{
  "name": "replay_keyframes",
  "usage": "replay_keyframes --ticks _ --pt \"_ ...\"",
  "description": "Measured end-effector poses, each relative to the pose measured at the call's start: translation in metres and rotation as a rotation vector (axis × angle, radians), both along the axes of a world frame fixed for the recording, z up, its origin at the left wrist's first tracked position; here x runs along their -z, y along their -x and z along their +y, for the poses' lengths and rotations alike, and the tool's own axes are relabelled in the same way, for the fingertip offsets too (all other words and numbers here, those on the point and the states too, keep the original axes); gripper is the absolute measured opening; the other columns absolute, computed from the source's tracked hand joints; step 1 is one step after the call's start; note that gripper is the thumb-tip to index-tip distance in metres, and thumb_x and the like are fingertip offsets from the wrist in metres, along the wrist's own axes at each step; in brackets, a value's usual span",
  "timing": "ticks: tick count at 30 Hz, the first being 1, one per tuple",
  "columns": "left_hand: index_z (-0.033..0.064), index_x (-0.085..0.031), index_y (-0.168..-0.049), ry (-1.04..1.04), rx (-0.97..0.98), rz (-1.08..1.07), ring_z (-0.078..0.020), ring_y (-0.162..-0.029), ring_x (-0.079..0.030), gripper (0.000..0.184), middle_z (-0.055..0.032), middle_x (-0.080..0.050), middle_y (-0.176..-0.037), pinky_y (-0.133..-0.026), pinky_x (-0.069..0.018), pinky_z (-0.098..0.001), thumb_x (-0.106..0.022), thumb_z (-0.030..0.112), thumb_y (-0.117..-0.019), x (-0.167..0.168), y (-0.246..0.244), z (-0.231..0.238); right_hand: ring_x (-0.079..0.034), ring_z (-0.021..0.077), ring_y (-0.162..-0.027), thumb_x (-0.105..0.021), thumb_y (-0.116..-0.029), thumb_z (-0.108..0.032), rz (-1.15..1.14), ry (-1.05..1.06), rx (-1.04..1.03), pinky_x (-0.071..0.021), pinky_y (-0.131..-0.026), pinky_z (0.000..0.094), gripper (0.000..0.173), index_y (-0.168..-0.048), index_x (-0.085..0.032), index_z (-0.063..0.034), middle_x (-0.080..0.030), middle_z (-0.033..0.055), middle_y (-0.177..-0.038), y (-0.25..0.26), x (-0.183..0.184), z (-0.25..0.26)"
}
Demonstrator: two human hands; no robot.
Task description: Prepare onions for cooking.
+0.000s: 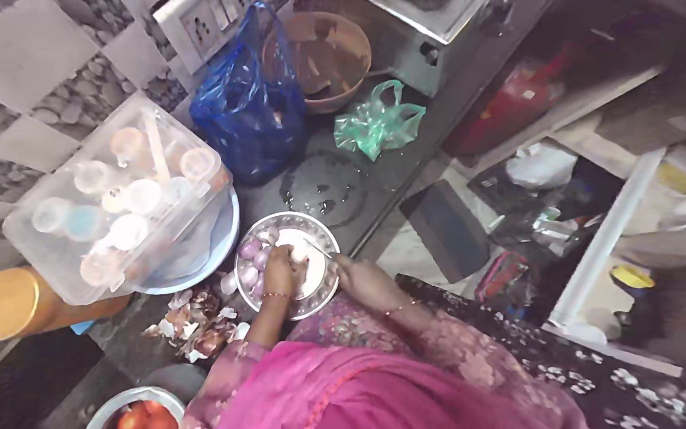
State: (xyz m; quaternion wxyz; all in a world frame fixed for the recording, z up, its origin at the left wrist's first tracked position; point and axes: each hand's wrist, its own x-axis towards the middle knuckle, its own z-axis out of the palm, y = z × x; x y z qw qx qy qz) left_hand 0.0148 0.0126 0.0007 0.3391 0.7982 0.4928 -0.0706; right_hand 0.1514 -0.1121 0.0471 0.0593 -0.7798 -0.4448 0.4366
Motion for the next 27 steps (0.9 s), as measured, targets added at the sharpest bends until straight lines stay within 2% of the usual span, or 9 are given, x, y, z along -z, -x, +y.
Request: replay_keyframes --ticks 4,7,8,10,13,16,19,22,27 --pt "-0.0013 -0.059 -0.136 0.013 0.034 -0.017 -0.0302 -0.120 -0.063 0.051 -0.0219 -0.060 -0.134 -0.107 -0.0482 -0.0413 -0.071 0.026 -0.0954 0.002 0.002 0.000 -0.065 0.0305 -0.093 -0.039 -0.1091 -0.021 0.235 -0.088 0.026 -0.0518 -0.087 0.0490 0.037 -0.141 -0.045 -0.0036 -0.064 0.0202 -0.105 -0.018 0.013 0.002" --pt "-0.0030 -0.062 -0.133 0.015 0.014 -0.131 -0.0314 -0.115 -0.064 0.046 -0.0233 -0.062 -0.130 -0.104 -0.0487 -0.0418 -0.070 0.024 -0.0965 -0.005 0.010 -0.002 -0.056 0.0163 -0.074 -0.043 -0.1070 -0.017 0.383 -0.202 0.061 -0.0499 -0.071 0.0342 0.035 -0.137 -0.047 0.0000 -0.059 0.0121 -0.093 -0.025 0.022 0.002" --pt "-0.0037 -0.063 -0.132 0.010 -0.004 -0.196 -0.0305 -0.110 -0.066 0.045 -0.0237 -0.063 -0.127 -0.100 -0.0512 -0.0407 -0.071 0.023 -0.0960 -0.009 0.014 -0.004 -0.053 0.0099 -0.068 -0.044 -0.1063 -0.015 0.442 -0.271 0.108 -0.0477 -0.064 0.0273 0.034 -0.136 -0.048 0.0019 -0.056 0.0078 -0.089 -0.025 0.025 0.002" --pt "-0.0050 -0.064 -0.128 0.015 -0.046 -0.359 -0.0240 -0.091 -0.070 0.044 -0.0235 -0.066 -0.121 -0.085 -0.0578 -0.0352 -0.073 0.020 -0.0936 -0.013 0.027 -0.008 -0.054 0.0031 -0.068 -0.046 -0.1045 -0.012 0.560 -0.381 0.176 -0.0495 -0.063 0.0212 0.032 -0.131 -0.051 0.0049 -0.058 0.0039 -0.089 -0.025 0.028 0.005" --pt "-0.0039 -0.060 -0.132 0.236 -0.144 -0.547 -0.0092 -0.081 -0.069 0.047 -0.0160 -0.069 -0.115 -0.077 -0.0585 -0.0244 -0.074 0.012 -0.0898 -0.020 0.043 -0.014 -0.058 0.0019 -0.074 -0.043 -0.1052 -0.013 0.668 -0.430 0.113 -0.0524 -0.070 0.0216 0.031 -0.130 -0.052 0.0038 -0.060 0.0016 -0.093 -0.026 0.028 0.012" --pt "-0.0081 -0.057 -0.125 0.385 -0.195 -0.813 -0.0019 -0.087 -0.070 0.046 -0.0070 -0.070 -0.111 -0.081 -0.0598 -0.0193 -0.073 0.000 -0.0830 -0.018 0.057 -0.020 -0.048 -0.0004 -0.064 -0.041 -0.1046 -0.014 0.713 -0.404 0.010 -0.0448 -0.061 0.0189 0.026 -0.123 -0.050 0.0009 -0.051 -0.0030 -0.081 -0.020 0.024 0.020" --pt "-0.0097 -0.057 -0.125 0.486 -0.204 -0.962 -0.0035 -0.087 -0.071 0.047 -0.0020 -0.073 -0.108 -0.081 -0.0607 -0.0226 -0.073 -0.002 -0.0815 -0.010 0.067 -0.023 -0.052 0.0031 -0.068 -0.049 -0.1018 -0.017 0.585 -0.427 -0.062 -0.0466 -0.064 0.0209 0.025 -0.114 -0.057 0.0035 -0.056 0.0032 -0.082 -0.010 0.018 0.025" --pt "-0.0127 -0.054 -0.132 0.604 -0.215 -1.065 -0.0047 -0.096 -0.071 0.058 -0.0011 -0.073 -0.115 -0.089 -0.0597 -0.0242 -0.075 -0.005 -0.0788 -0.006 0.073 -0.025 -0.055 0.0096 -0.068 -0.068 -0.0943 -0.042 0.447 -0.429 -0.141 -0.0490 -0.064 0.0287 0.046 -0.105 -0.061 0.0025 -0.060 0.0063 -0.079 0.000 0.020 0.031" --pt "-0.0086 -0.053 -0.138 0.679 -0.099 -1.196 -0.0063 -0.112 -0.068 0.071 0.0024 -0.069 -0.129 -0.100 -0.0561 -0.0276 -0.081 -0.001 -0.0740 0.003 0.081 -0.022 -0.056 0.0138 -0.067 -0.073 -0.0873 -0.050 0.387 -0.387 -0.189 -0.0488 -0.063 0.0339 0.057 -0.106 -0.063 0.0027 -0.060 0.0072 -0.077 0.005 0.019 0.039"
